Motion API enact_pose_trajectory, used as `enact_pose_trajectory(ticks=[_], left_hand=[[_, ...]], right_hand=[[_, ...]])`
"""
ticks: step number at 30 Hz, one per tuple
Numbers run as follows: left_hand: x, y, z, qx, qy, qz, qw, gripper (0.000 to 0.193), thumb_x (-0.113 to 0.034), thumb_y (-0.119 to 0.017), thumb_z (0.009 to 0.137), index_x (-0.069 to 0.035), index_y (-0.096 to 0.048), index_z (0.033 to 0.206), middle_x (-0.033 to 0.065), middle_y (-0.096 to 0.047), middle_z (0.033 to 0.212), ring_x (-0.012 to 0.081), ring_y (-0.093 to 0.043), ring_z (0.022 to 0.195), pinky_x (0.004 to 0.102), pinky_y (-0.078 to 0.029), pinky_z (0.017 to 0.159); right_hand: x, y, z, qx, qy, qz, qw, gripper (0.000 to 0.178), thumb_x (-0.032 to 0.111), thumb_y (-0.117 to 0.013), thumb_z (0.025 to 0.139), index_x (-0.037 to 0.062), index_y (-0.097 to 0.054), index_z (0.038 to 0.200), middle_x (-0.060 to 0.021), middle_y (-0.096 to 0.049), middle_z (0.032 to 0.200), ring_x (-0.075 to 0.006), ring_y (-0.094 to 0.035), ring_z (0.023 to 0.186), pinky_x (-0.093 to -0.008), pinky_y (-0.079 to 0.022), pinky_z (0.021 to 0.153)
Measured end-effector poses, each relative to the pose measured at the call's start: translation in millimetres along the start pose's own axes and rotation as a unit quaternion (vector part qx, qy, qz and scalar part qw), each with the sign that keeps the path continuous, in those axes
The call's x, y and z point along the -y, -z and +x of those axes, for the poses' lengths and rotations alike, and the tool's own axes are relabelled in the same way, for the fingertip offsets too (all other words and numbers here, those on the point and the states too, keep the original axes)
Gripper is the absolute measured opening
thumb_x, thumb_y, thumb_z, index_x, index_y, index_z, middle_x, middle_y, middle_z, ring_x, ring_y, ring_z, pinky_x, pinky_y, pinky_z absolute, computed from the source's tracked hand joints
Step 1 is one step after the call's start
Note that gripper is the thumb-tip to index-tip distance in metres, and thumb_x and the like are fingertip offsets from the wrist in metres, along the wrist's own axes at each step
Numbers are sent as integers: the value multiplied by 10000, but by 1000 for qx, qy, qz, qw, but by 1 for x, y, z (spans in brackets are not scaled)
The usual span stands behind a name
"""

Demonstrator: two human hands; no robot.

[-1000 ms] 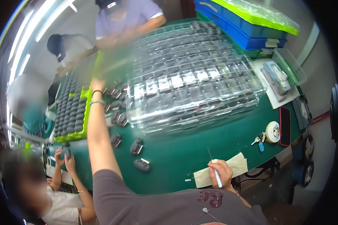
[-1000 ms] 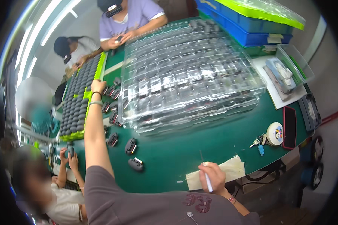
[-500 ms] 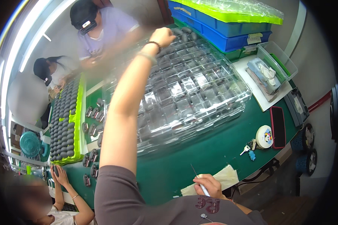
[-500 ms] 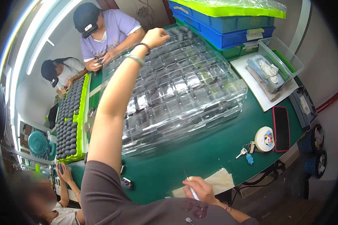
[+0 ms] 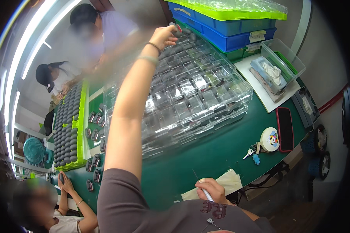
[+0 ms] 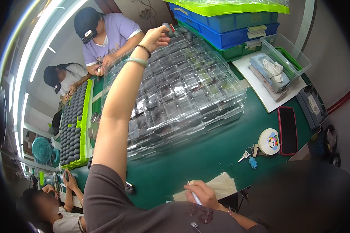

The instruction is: Assembling small plastic electronic housings using a precision screwdriver tool at a factory workbench.

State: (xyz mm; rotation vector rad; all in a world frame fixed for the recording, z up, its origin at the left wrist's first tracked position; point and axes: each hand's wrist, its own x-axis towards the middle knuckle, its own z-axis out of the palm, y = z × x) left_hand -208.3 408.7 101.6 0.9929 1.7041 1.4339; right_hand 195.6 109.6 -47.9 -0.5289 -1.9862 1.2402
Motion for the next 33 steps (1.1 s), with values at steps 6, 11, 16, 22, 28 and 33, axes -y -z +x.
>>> enact_pose_trajectory(ticks=[6, 11, 16, 22, 28, 33], left_hand=[[-26, 55, -135, 97, -17, -166, 981, 208, -68, -525, 805, 29, -500, 987, 149, -548, 974, 262, -611, 805, 325, -541, 641], [-14, 82, -256, 167, -22, -290, 942, 165, -105, -483, 847, -21, -487, 988, 97, -610, 893, 132, -590, 700, 245, -489, 530], [26, 83, -380, 44, -17, -276, 960, 236, -150, -490, 894, -27, -467, 1094, 151, -597, 999, 55, -553, 580, 153, -457, 470], [85, 34, -432, 98, 31, -426, 899, 352, -38, -575, 829, -68, -431, 1148, 127, -566, 1063, 164, -591, 810, 282, -532, 632], [112, 28, -440, 74, 55, -473, 876, 357, -65, -605, 821, -39, -424, 1127, 92, -563, 968, 172, -596, 791, 320, -528, 662], [127, 25, -438, -5, -12, -250, 968, 452, -98, -677, 775, -11, -455, 1158, 78, -559, 1035, 127, -582, 865, 266, -501, 752]], right_hand=[[13, 2, -1, 32, 21, 18, 999, 170, 18, -617, 724, -13, -615, 892, -169, -570, 867, -275, -599, 729, -321, -502, 624], [11, 5, 6, 32, -3, 20, 999, 135, 44, -581, 762, -12, -619, 878, -162, -584, 867, -269, -591, 758, -326, -484, 651], [17, 2, 20, 67, -86, 172, 979, 154, 20, -518, 807, -33, -606, 922, -110, -565, 893, -131, -567, 681, -230, -460, 616], [36, 5, 41, -62, -33, 192, 979, 206, 63, -442, 843, -39, -561, 977, -166, -587, 962, -140, -533, 666, -247, -452, 610], [26, 4, 76, -25, -20, 260, 965, 231, 175, -456, 897, -28, -545, 964, -149, -584, 925, -150, -531, 695, -241, -419, 583], [21, -11, 87, -25, -119, 366, 923, 279, 257, -428, 913, -2, -531, 890, -104, -564, 765, -165, -561, 644, -243, -435, 491]])
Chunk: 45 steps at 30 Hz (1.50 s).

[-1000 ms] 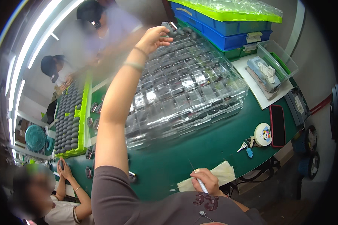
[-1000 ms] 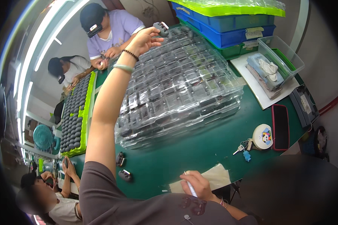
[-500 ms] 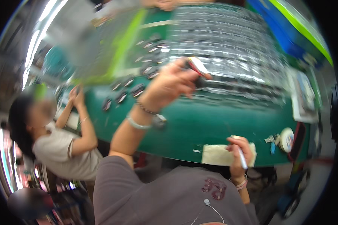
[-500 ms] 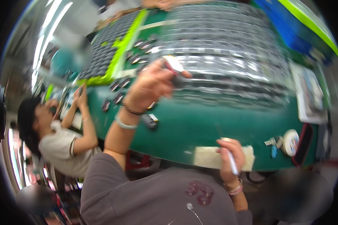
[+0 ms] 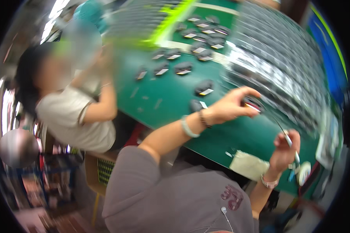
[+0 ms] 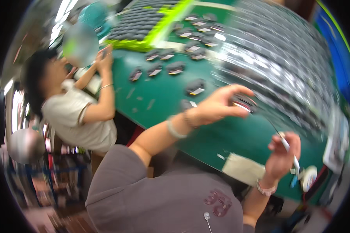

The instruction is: Assembling small plastic electronic housings using a precision screwdriver tool at a factory workbench.

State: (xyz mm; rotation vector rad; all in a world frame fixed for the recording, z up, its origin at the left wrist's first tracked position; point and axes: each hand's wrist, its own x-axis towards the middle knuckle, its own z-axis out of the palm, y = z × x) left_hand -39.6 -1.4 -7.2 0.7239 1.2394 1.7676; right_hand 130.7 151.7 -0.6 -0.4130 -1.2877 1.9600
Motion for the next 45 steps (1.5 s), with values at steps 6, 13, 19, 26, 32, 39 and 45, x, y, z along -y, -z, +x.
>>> enact_pose_trajectory(ticks=[6, 13, 19, 26, 32, 39, 45], left_hand=[[6, -8, -4, 13, -65, 89, 994, 495, 36, -667, 735, 25, -471, 1190, 86, -529, 1126, 140, -535, 987, 269, -461, 837], [9, -15, -6, 20, -71, 123, 990, 488, 25, -675, 732, 23, -479, 1179, 116, -513, 1173, 164, -526, 1027, 282, -450, 863], [6, -19, -9, 34, -71, 121, 990, 452, 32, -655, 744, 10, -496, 1167, 87, -485, 1144, 158, -528, 1007, 281, -485, 845], [6, -19, -9, 34, -80, 114, 990, 465, 25, -667, 741, 14, -492, 1171, 90, -492, 1146, 159, -526, 1014, 280, -478, 843], [7, -18, -9, 30, -56, 81, 995, 519, -1, -703, 720, 11, -462, 1179, 163, -502, 1194, 205, -566, 974, 316, -491, 829], [8, -18, -8, 35, -63, 99, 993, 532, 4, -708, 713, 7, -459, 1182, 168, -500, 1197, 206, -570, 970, 315, -498, 822], [7, -20, -10, 29, -58, 65, 996, 470, 21, -676, 739, 22, -484, 1169, 97, -510, 1151, 153, -536, 996, 280, -469, 841]], right_hand=[[-2, 5, 8, 80, -28, 46, 995, 329, 248, -434, 899, -32, -532, 755, -155, -578, 669, -213, -584, 565, -284, -456, 466], [1, 1, 3, 77, -20, -77, 994, 340, 240, -426, 903, -29, -536, 726, -145, -561, 649, -202, -566, 546, -273, -441, 447], [0, -1, 0, 85, -31, -107, 990, 323, 218, -431, 898, -37, -544, 735, -145, -570, 664, -203, -583, 564, -272, -452, 462], [0, -1, -1, 92, -3, -101, 991, 330, 213, -429, 898, -37, -541, 715, -146, -570, 650, -199, -580, 547, -268, -450, 443], [1, -2, -1, 88, 2, -66, 994, 333, 211, -423, 896, -37, -537, 705, -147, -563, 635, -196, -573, 534, -265, -446, 427], [2, -2, -1, 106, 2, -111, 988, 338, 207, -418, 897, -43, -540, 705, -150, -562, 632, -196, -568, 528, -267, -446, 428], [0, -3, -3, 79, 12, -77, 994, 335, 200, -421, 897, -47, -542, 707, -153, -562, 632, -199, -565, 525, -261, -439, 415]])
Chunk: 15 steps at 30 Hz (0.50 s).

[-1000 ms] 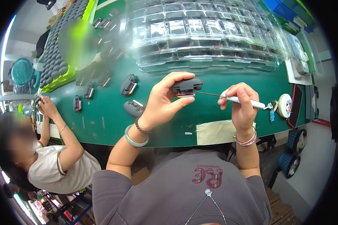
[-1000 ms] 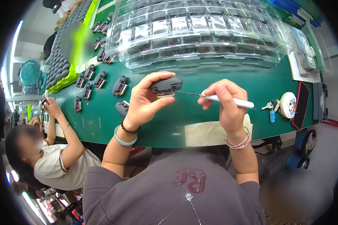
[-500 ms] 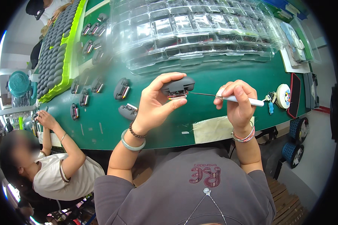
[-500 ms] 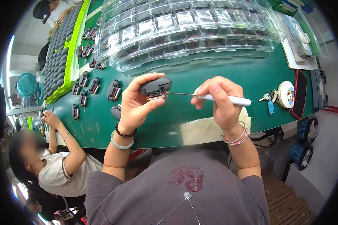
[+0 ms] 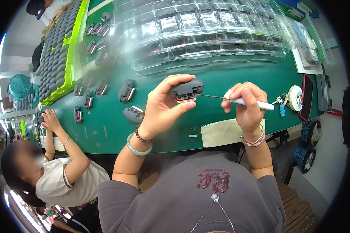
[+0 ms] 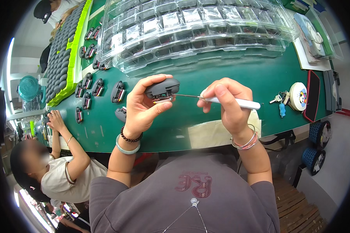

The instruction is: Assembling small plastic electronic housings using a precision screwdriver tool at a factory workbench.

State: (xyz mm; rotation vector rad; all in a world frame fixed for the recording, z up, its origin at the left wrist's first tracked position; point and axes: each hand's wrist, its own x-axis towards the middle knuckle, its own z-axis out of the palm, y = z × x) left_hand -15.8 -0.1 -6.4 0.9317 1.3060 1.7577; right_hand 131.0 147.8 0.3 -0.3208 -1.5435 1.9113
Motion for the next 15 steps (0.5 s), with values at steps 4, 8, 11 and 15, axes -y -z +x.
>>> enact_pose_trajectory(ticks=[4, 8, 11, 15], left_hand=[[0, -1, -1, -3, 19, 5, 1000, 469, 21, -675, 740, 21, -484, 1169, 95, -510, 1148, 152, -534, 998, 281, -468, 843], [-1, -3, -1, 4, 7, 10, 1000, 466, 23, -671, 743, 19, -484, 1171, 94, -506, 1150, 155, -527, 1007, 281, -466, 846], [1, -3, -1, 8, 1, 17, 1000, 465, 25, -669, 743, 18, -487, 1170, 95, -496, 1157, 159, -521, 1020, 283, -469, 847], [2, -1, -1, 15, -13, 45, 999, 512, 27, -688, 723, 27, -461, 1182, 158, -497, 1199, 203, -535, 1038, 312, -481, 858]], right_hand=[[1, 0, -1, 8, -4, 26, 1000, 336, 201, -422, 897, -47, -543, 705, -151, -562, 629, -198, -564, 523, -258, -436, 409], [0, 0, -1, 21, -16, -19, 999, 342, 204, -421, 896, -50, -543, 701, -155, -565, 631, -199, -564, 523, -260, -438, 411], [0, 0, 0, 32, -21, -25, 999, 342, 201, -421, 894, -53, -543, 701, -159, -566, 633, -201, -565, 524, -262, -442, 412], [0, -2, 2, 32, -29, -7, 999, 339, 193, -416, 891, -53, -539, 692, -163, -565, 630, -204, -563, 522, -270, -446, 406]])
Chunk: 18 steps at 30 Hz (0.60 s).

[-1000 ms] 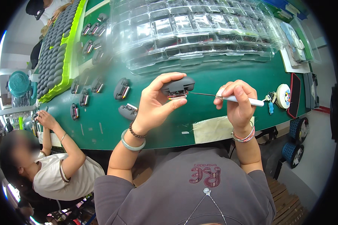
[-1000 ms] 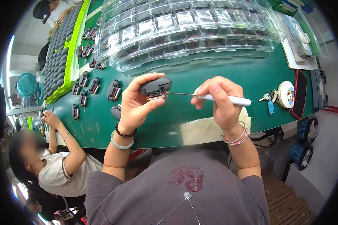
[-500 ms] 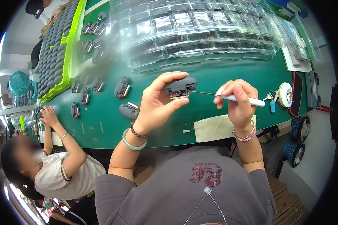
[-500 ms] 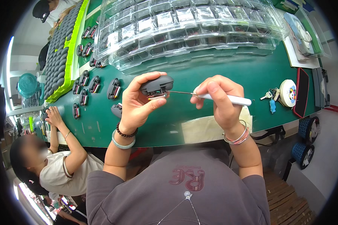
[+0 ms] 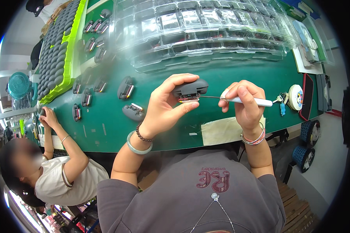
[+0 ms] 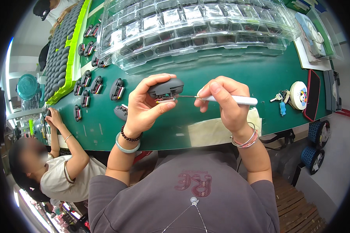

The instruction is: Assembling small plastic electronic housings using a precision screwdriver tool at a factory workbench.

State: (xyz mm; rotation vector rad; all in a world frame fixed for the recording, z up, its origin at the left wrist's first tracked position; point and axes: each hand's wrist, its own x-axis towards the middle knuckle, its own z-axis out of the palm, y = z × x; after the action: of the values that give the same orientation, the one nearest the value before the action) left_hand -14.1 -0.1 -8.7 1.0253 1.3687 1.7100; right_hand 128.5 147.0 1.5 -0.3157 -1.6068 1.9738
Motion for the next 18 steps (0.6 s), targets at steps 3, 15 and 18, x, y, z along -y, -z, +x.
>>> enact_pose_trajectory(ticks=[3, 15, 18], left_hand=[[-1, 0, 0, 3, 7, -3, 1000, 512, 24, -686, 726, 26, -457, 1184, 158, -497, 1198, 201, -536, 1036, 308, -485, 853], [-7, -7, -2, 3, 55, -122, 991, 482, 31, -666, 746, 5, -472, 1186, 97, -516, 1148, 154, -547, 989, 276, -487, 831], [-6, -8, -3, -5, 56, -136, 989, 484, 27, -667, 748, 3, -469, 1190, 102, -521, 1142, 156, -549, 989, 277, -487, 832]], right_hand=[[-1, -1, 2, -8, -18, 41, 999, 338, 191, -415, 893, -47, -530, 683, -173, -564, 631, -204, -554, 503, -274, -444, 396], [-12, 6, 5, -24, -141, 257, 956, 315, 188, -414, 898, -19, -559, 710, -185, -583, 619, -211, -542, 475, -276, -450, 440], [-19, 6, 5, -31, -171, 299, 938, 307, 195, -414, 904, 2, -570, 723, -176, -588, 625, -203, -531, 476, -281, -440, 453]])
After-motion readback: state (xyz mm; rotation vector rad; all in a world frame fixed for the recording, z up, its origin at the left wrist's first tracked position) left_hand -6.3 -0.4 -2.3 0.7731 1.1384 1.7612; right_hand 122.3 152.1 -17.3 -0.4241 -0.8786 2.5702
